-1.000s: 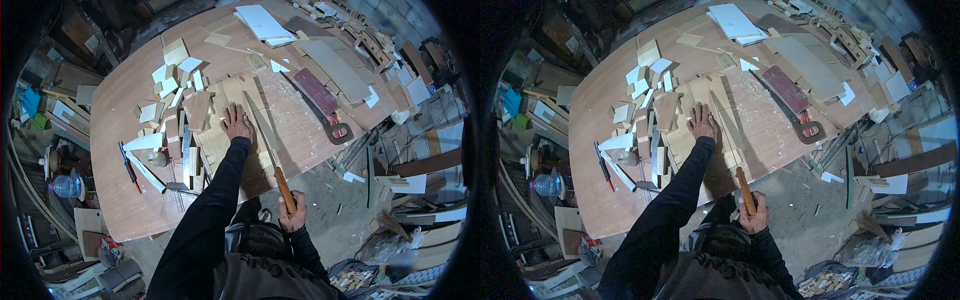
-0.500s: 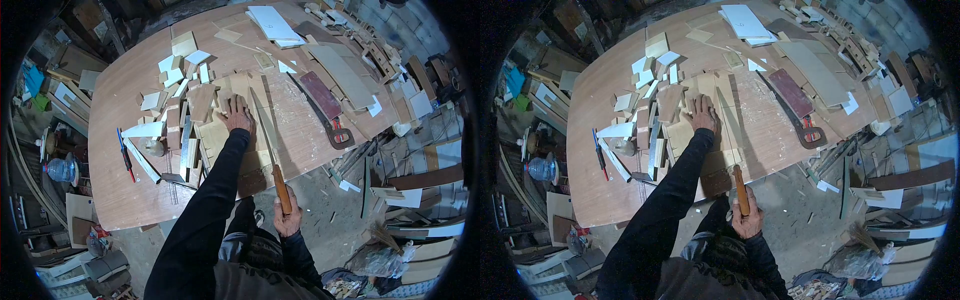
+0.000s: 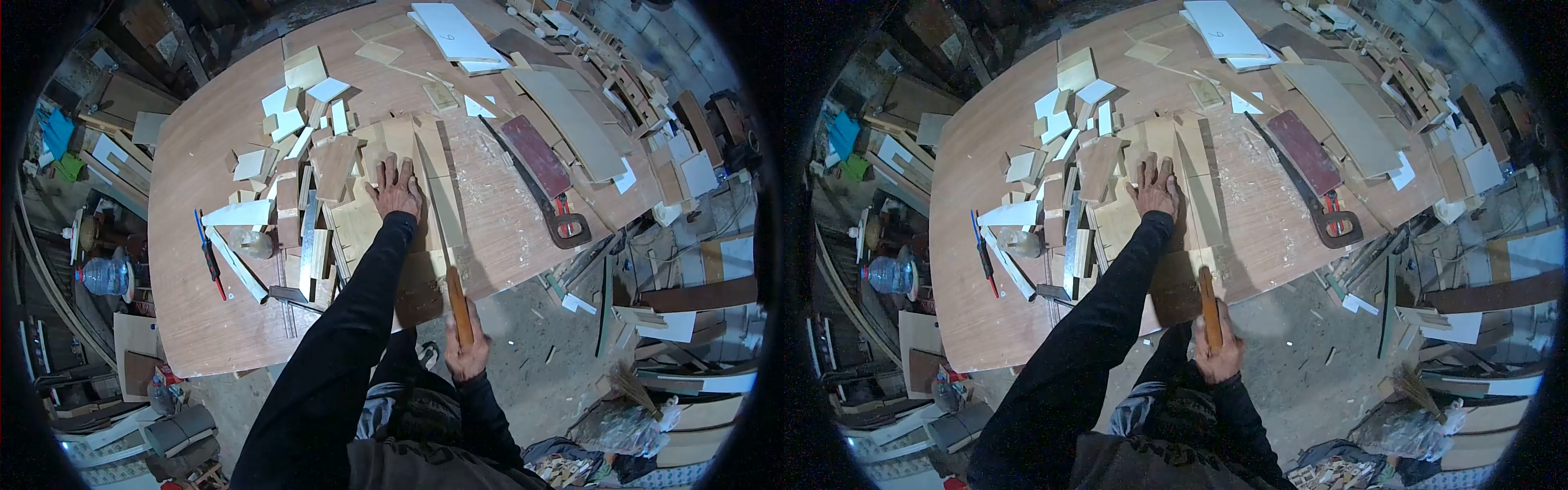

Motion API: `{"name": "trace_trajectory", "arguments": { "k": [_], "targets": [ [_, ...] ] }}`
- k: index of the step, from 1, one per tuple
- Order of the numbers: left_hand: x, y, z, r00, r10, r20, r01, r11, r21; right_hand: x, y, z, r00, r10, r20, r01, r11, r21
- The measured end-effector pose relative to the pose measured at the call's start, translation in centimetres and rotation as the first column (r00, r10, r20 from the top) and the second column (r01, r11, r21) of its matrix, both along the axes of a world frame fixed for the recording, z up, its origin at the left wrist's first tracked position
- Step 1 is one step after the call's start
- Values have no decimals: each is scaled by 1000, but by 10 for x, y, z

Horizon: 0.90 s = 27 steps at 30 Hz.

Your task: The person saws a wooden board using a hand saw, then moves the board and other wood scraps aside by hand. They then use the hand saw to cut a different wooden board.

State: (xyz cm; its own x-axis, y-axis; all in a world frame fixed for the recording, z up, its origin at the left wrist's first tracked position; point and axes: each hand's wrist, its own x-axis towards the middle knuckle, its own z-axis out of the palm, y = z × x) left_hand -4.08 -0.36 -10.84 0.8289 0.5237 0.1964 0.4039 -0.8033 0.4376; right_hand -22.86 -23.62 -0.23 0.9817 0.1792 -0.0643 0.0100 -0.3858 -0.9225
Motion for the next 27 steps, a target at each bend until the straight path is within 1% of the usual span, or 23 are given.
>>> {"name": "trace_trajectory", "arguments": {
  "k": [1,2,3,5,6,8,10,14,16,17,19,20,21,23,24,26,27],
  "targets": [
    [1,2,0,999,4,34,-4,1000,-2,-8,-4,-4,1000,8,-20,-8,1000,-12],
    [3,4,0,999,9,37,-9,1000,-3,-15,-9,-19,977,25,213,-7,996,-86],
    [0,3,-2,997,-5,71,5,1000,8,-16,-10,-18,978,29,205,-10,996,-91],
    [-3,3,-2,993,-29,111,26,999,23,-9,-6,-15,990,-9,139,13,1000,-29],
    [-3,3,-2,996,-32,81,30,999,22,-3,-2,-9,980,-11,197,16,1000,-26],
    [2,4,-4,998,-37,56,36,999,18,3,4,-1,977,-6,214,9,1000,-13],
    [2,3,1,1000,3,6,-3,1000,-18,-1,1,-4,974,7,226,-9,1000,8],
    [6,6,-2,1000,2,31,-3,1000,23,5,0,-3,965,22,263,-27,1000,15],
    [-1,3,-6,998,-23,62,20,999,43,5,-5,-13,939,-6,344,37,996,-81],
    [-2,3,-7,998,-18,58,16,999,38,5,-5,-16,940,-1,340,32,996,-86],
    [-1,3,-5,998,-27,53,26,999,20,7,-5,-21,935,-66,348,76,997,-14],
    [-2,2,-4,998,-31,54,29,999,21,5,-7,-23,958,-54,280,56,998,2],
    [0,1,-2,999,-9,54,8,1000,21,6,-8,-25,956,-58,289,59,998,4],
    [0,-2,-3,999,14,47,-15,1000,15,4,-12,-25,980,-25,200,16,999,48],
    [1,-2,-5,999,20,41,-22,999,45,5,-11,-14,979,-26,202,17,999,46],
    [3,0,-9,999,28,36,-30,997,72,8,-7,22,1000,-18,-1,18,999,29],
    [5,2,-8,1000,26,-8,-25,999,39,12,-7,28,1000,-17,4,17,999,28]
  ]
}}
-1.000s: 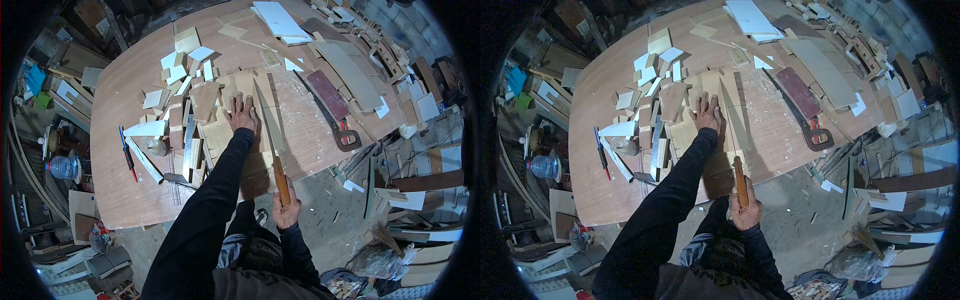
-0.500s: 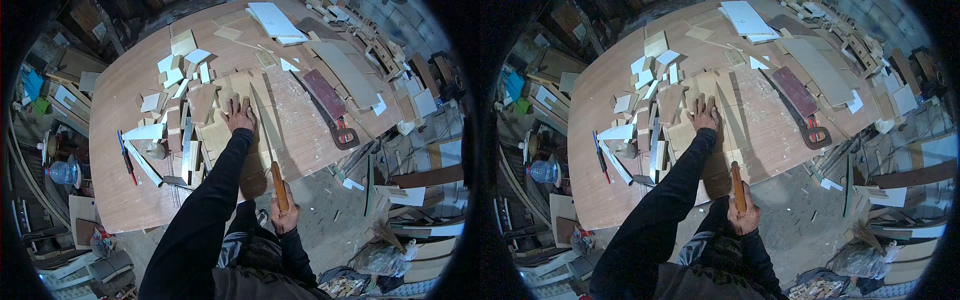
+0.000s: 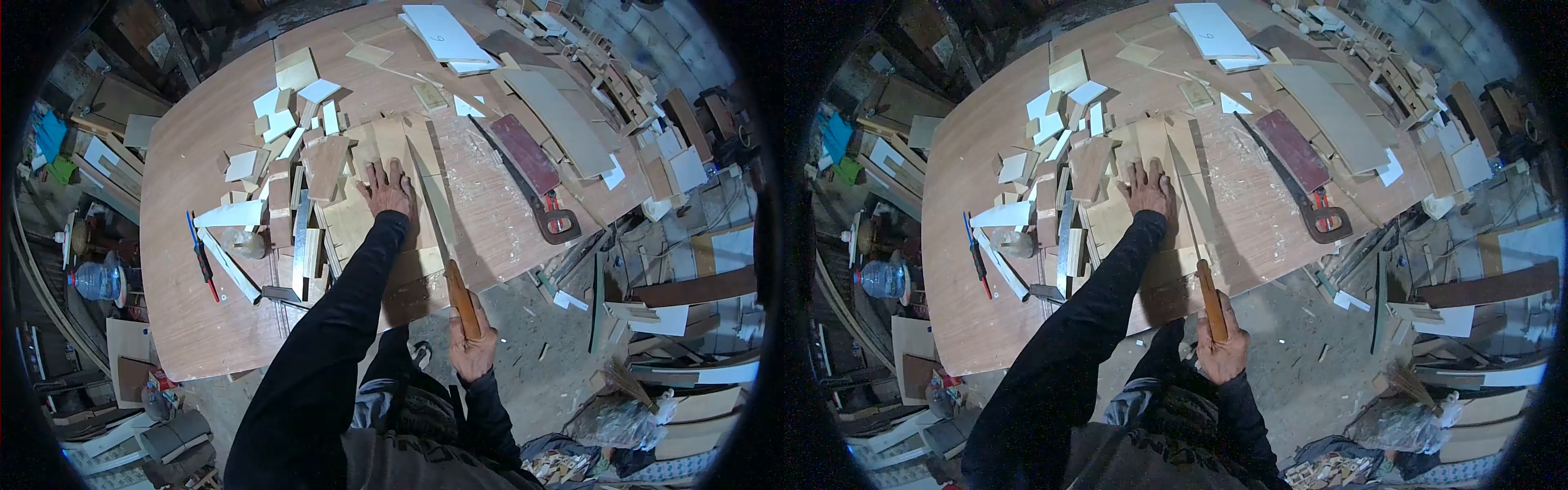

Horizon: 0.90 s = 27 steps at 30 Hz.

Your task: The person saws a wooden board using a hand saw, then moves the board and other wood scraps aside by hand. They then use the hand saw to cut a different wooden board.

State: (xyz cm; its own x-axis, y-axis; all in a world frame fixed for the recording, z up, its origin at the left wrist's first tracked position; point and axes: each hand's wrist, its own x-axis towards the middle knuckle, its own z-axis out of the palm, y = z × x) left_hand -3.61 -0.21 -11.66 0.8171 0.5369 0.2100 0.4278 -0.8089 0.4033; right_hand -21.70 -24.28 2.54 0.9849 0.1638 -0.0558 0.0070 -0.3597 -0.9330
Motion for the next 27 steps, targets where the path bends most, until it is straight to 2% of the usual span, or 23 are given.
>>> {"name": "trace_trajectory", "arguments": {
  "k": [2,3,5,7,11,14,18,20,21,22,24,25,27],
  "targets": [
    [0,-2,1,999,-3,-44,2,999,-37,4,1,9,987,20,157,-16,1000,-27],
    [0,-4,6,996,2,-87,-4,1000,-30,7,1,20,987,24,159,-20,999,-28],
    [-3,-4,12,992,13,-126,-15,1000,-20,12,2,40,993,71,95,-59,991,-121],
    [-3,-1,13,995,-20,-95,13,997,-75,11,1,41,994,77,82,-68,992,-106],
    [-3,-1,5,999,1,-44,-2,999,-34,5,-4,31,998,51,24,-47,991,-128],
    [-7,-2,11,999,-16,-34,15,1000,-27,7,8,36,999,39,19,-38,999,-36],
    [-5,2,-3,999,-30,45,31,999,-16,6,16,1,995,34,89,-30,999,-39],
    [-5,1,1,1000,-10,19,11,1000,-26,-2,16,-22,982,20,187,-15,1000,-23],
    [-5,-1,4,1000,7,2,-7,999,-36,-4,15,-38,953,6,302,3,1000,-31],
    [-4,-2,6,1000,5,-2,-5,999,-32,-5,13,-36,954,3,298,5,1000,-27],
    [-4,-2,8,999,20,-34,-21,999,-31,-7,12,-28,996,18,88,-11,997,-78],
    [-4,-2,8,999,18,-35,-19,999,-28,-15,7,-29,996,16,87,-9,997,-76],
    [-3,-2,6,999,19,-31,-21,998,-53,-31,-4,-30,988,43,149,-14,982,-187]
  ]
}}
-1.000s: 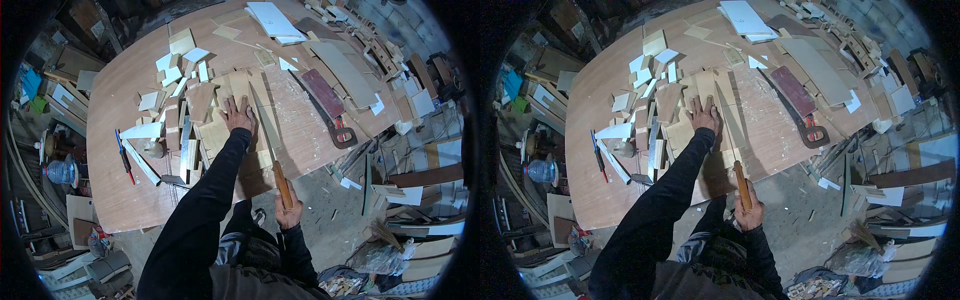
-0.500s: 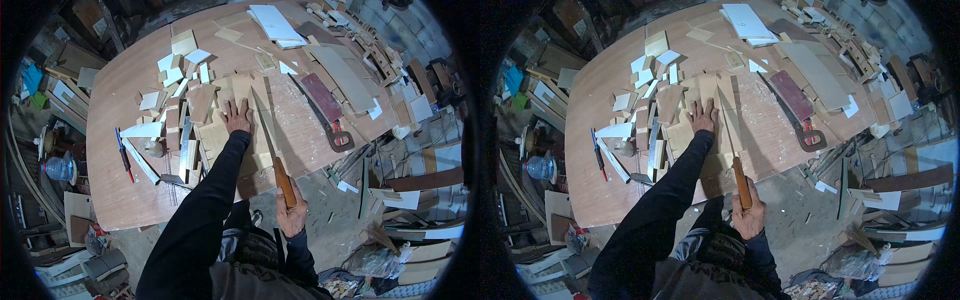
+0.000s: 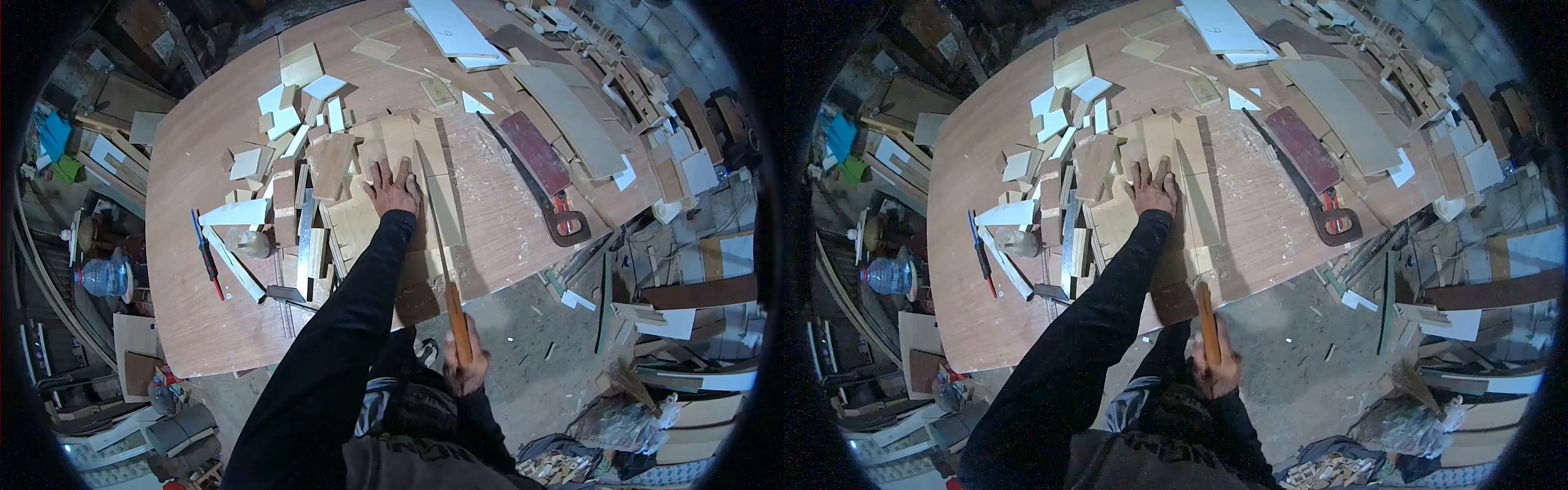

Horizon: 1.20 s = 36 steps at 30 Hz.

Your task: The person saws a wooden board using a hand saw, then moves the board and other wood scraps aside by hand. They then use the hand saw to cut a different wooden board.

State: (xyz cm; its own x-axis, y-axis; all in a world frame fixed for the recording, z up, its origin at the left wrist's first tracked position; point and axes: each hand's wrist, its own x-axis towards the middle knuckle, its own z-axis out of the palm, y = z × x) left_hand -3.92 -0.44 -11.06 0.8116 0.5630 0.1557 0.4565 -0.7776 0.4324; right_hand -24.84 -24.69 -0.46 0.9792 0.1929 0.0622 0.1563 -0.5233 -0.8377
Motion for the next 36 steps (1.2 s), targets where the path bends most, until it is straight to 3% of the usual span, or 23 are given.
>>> {"name": "trace_trajectory", "arguments": {
  "k": [5,7,8,10,13,19,20,24,27,31,33,36],
  "targets": [
    [0,3,-8,996,-15,83,13,1000,24,8,2,11,998,-36,-60,42,992,115],
    [-1,-3,-8,996,-4,90,3,1000,14,7,-3,13,977,-35,-212,60,992,110],
    [0,-4,-6,998,4,61,-5,1000,15,2,-6,10,977,-36,-211,61,992,113],
    [2,0,-5,999,21,36,-22,1000,18,-6,-11,6,999,-1,-48,2,1000,17],
    [2,2,-8,996,-11,84,7,999,37,1,-7,13,999,-44,-20,46,994,98],
    [-1,3,-14,997,8,75,-10,999,37,-3,-8,13,1000,-24,15,24,1000,-16],
    [0,4,-14,996,-4,94,0,999,50,0,-5,19,997,-52,-56,58,993,106],
    [4,-1,-14,987,22,160,-23,1000,9,8,-4,10,982,-118,-148,142,975,168],
    [5,-1,-12,987,29,157,-30,1000,4,-5,-8,0,997,-23,80,20,999,38],
    [0,-3,-14,983,24,182,-23,1000,-8,11,-10,0,999,17,46,-20,997,72],
    [3,0,-12,987,25,158,-28,999,18,16,-6,2,992,7,126,-24,991,131],
    [5,-2,-10,989,51,136,-51,999,-7,8,-13,5,998,-5,64,-2,994,106]
  ]
}}
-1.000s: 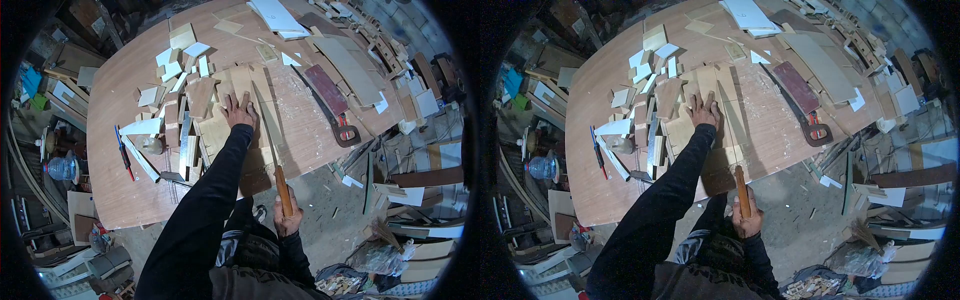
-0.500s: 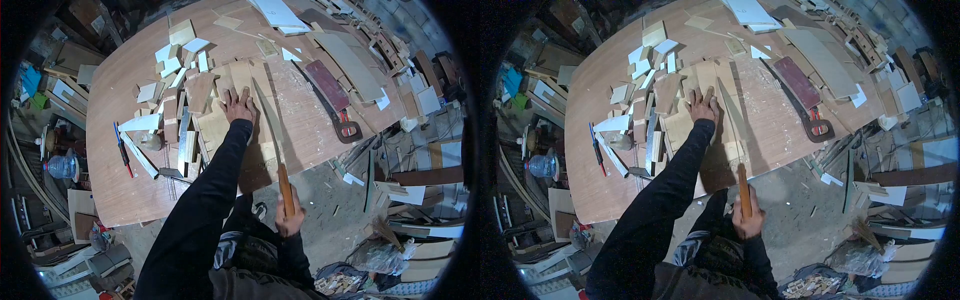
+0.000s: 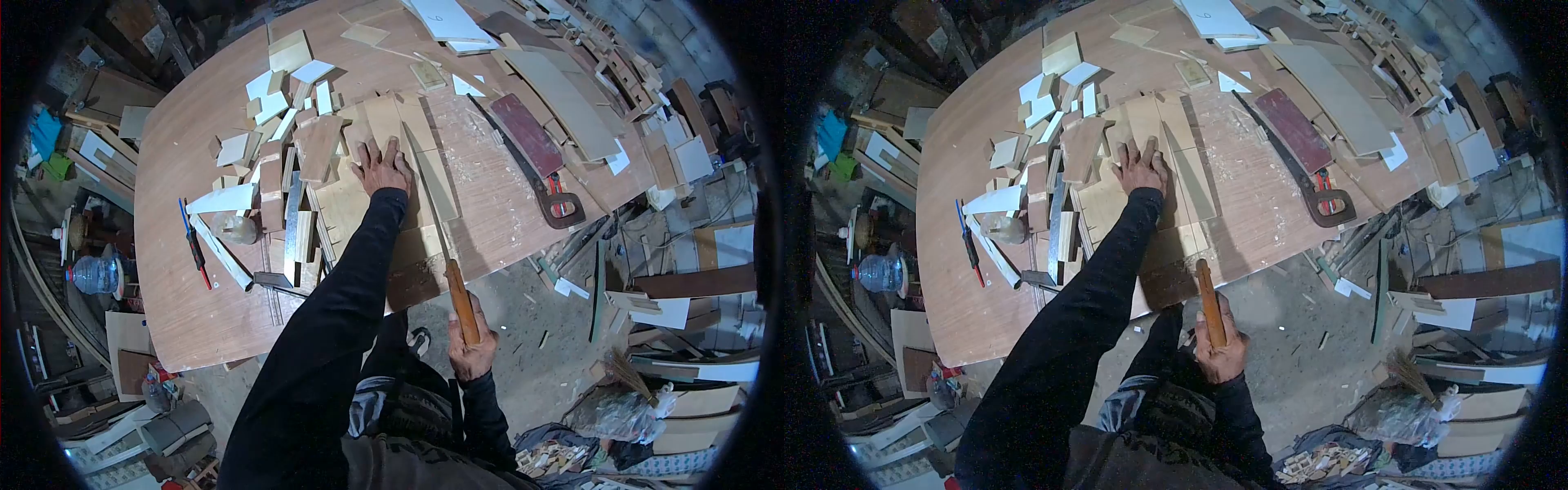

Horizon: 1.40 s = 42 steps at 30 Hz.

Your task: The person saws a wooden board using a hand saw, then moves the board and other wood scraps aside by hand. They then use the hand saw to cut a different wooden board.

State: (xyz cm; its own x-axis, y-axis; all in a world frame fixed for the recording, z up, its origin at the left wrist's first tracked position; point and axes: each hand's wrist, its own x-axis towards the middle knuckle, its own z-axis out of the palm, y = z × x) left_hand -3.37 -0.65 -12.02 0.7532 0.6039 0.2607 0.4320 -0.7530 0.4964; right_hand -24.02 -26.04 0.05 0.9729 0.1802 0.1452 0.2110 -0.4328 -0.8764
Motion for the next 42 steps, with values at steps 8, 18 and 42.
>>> {"name": "trace_trajectory", "arguments": {
  "k": [8,18,42],
  "targets": [
    [-4,4,-4,997,-34,66,33,999,21,7,3,-5,999,-40,9,40,999,3],
    [1,0,-2,998,24,59,-24,1000,-8,-5,-12,6,981,43,-189,-52,998,-40],
    [-5,3,7,998,-57,-32,57,998,-28,-8,-17,26,978,88,-188,-76,995,71]
  ]
}}
